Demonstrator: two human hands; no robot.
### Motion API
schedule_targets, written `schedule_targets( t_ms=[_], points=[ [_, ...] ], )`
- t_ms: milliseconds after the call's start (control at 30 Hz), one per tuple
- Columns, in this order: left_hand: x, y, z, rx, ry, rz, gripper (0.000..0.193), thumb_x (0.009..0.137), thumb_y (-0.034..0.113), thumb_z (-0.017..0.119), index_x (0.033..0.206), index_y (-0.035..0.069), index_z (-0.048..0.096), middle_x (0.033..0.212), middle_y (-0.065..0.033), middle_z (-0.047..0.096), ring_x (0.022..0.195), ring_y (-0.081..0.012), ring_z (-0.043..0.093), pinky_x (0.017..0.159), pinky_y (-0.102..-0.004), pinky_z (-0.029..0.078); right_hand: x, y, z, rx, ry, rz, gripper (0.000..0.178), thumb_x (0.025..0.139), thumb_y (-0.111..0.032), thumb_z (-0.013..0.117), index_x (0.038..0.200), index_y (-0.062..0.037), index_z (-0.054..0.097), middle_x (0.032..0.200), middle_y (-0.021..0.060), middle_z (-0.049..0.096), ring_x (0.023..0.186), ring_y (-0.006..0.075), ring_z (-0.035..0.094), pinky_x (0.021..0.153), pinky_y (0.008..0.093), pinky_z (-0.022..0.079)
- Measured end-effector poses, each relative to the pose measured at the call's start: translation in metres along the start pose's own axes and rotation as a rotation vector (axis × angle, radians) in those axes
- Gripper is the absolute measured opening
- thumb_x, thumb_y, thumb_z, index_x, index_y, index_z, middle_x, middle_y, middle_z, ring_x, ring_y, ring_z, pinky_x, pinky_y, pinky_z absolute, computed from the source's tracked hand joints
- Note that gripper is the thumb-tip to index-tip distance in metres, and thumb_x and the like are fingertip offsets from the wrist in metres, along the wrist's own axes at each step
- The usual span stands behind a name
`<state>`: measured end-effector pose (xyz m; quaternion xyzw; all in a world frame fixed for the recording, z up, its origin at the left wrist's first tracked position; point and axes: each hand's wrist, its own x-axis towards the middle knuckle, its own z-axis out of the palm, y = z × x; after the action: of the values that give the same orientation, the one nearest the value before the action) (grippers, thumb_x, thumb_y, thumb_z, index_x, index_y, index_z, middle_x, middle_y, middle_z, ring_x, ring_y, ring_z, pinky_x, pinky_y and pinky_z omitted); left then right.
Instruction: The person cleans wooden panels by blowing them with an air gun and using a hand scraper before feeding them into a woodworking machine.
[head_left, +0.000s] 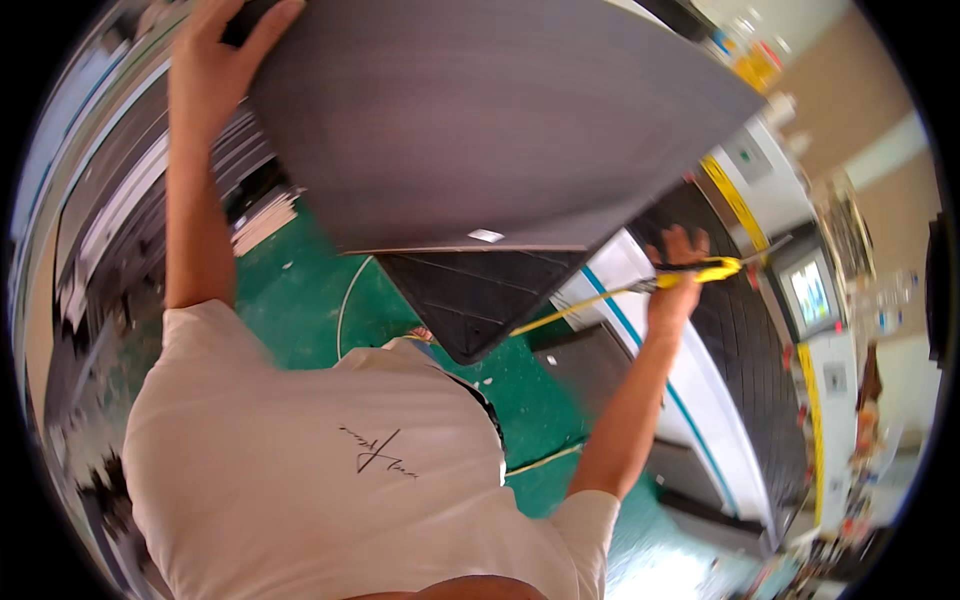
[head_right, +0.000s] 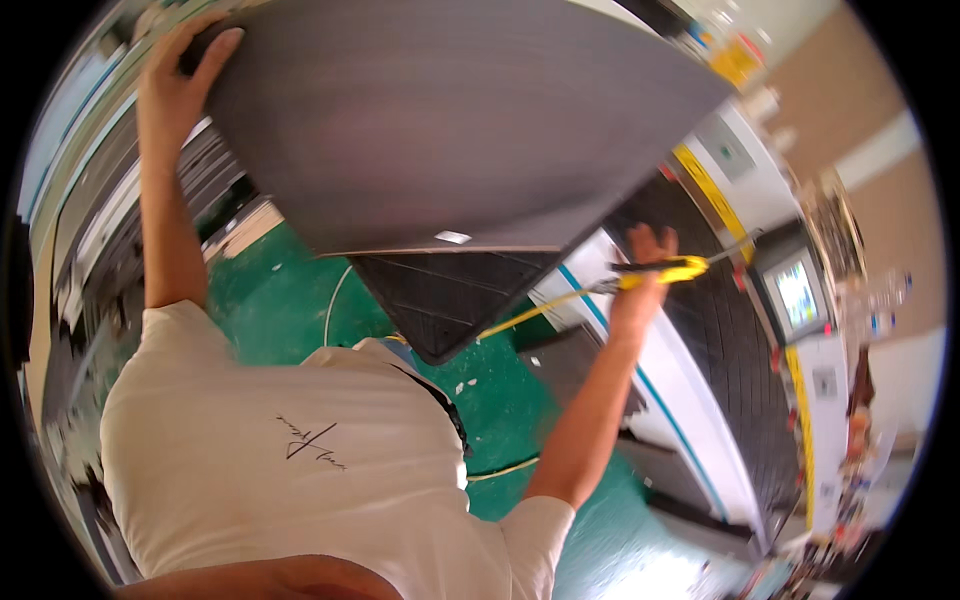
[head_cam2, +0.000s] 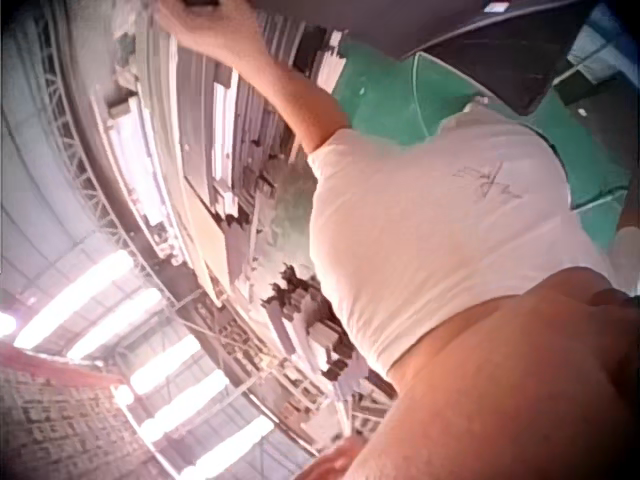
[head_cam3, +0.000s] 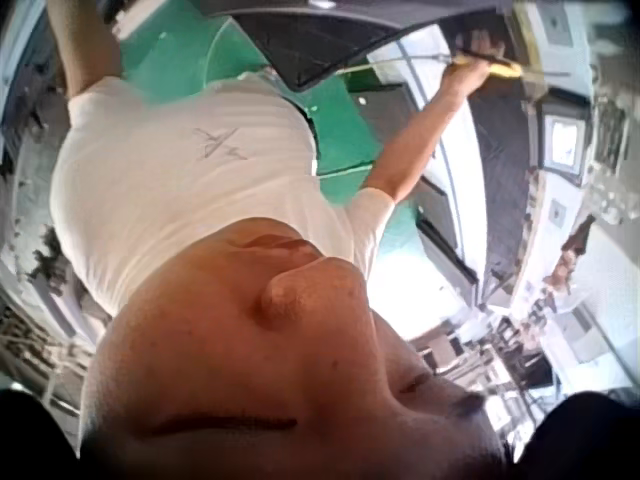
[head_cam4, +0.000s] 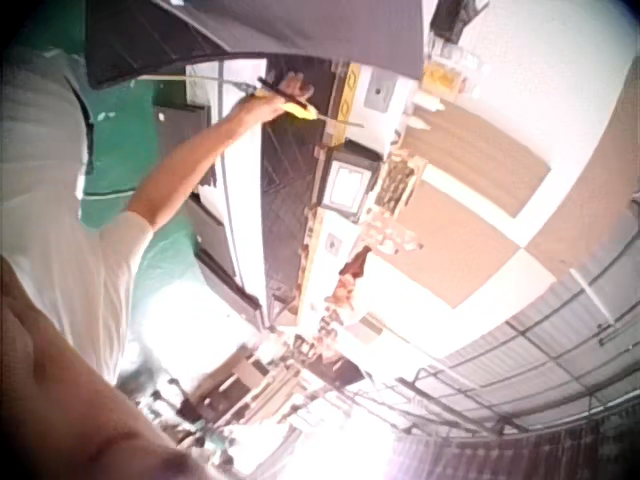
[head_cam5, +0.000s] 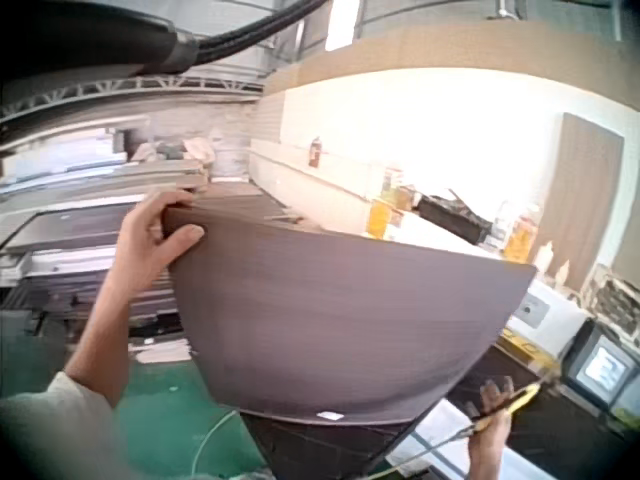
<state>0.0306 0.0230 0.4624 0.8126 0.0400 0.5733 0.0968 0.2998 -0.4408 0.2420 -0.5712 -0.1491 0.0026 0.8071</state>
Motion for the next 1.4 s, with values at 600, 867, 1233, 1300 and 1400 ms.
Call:
schedule_targets(
  t_ms=[600,867,1233,1300,1400],
  points=[
    [-0.219,-0.138,0.051,-0.54,-0.723,-0.872,0.041,0.087,0.012,0.079,0.122,-0.005,0.065,0.116,-0.0089,0.071,0.106,-0.0191,0.064,0.097,-0.0363,0.051,0.099,0.083,0.027,-0.044,0.223,0.285,0.045,0.103,-0.039,0.057,0.14,-0.0144,0.051,0.129,0.0032,0.053,0.119,0.0191,0.049,0.101,0.0443,0.037],
    [-0.253,-0.194,0.083,-0.617,-0.638,-0.582,0.038,0.097,0.01,0.062,0.128,-0.012,0.059,0.127,-0.0134,0.064,0.116,-0.0229,0.06,0.104,-0.0378,0.045,0.042,0.044,0.021,-0.004,0.481,0.149,0.036,0.096,-0.015,0.056,0.132,-0.0107,0.056,0.105,0.0033,0.059,0.096,0.0161,0.056,0.085,0.0347,0.048],
    [-0.075,0.114,0.096,-0.928,-1.007,0.226,0.057,0.099,0.036,0.064,0.133,-0.009,0.058,0.133,-0.0197,0.062,0.122,-0.0307,0.058,0.102,-0.0421,0.045,-0.286,0.063,-0.201,0.367,1.036,0.177,0.043,0.102,-0.056,0.057,0.114,-0.0147,0.061,0.089,0.0044,0.067,0.077,0.0218,0.067,0.074,0.0411,0.058],
    [-0.057,0.201,0.09,-0.852,-1.225,0.306,0.056,0.097,0.034,0.067,0.132,-0.008,0.058,0.128,-0.0184,0.064,0.117,-0.0293,0.061,0.1,-0.0411,0.047,-0.334,0.076,-0.218,0.538,1.078,0.194,0.05,0.1,-0.062,0.056,0.113,-0.0148,0.063,0.09,0.0058,0.069,0.079,0.0239,0.068,0.073,0.0426,0.059],
    [-0.084,0.378,0.076,-0.774,-1.535,0.346,0.055,0.087,0.031,0.078,0.123,-0.008,0.063,0.11,-0.0149,0.072,0.1,-0.0246,0.068,0.091,-0.0375,0.052,-0.449,0.087,-0.268,0.718,1.217,0.122,0.057,0.098,-0.068,0.056,0.117,-0.0151,0.063,0.097,0.0057,0.069,0.085,0.0239,0.068,0.074,0.0415,0.058]
  ],
)
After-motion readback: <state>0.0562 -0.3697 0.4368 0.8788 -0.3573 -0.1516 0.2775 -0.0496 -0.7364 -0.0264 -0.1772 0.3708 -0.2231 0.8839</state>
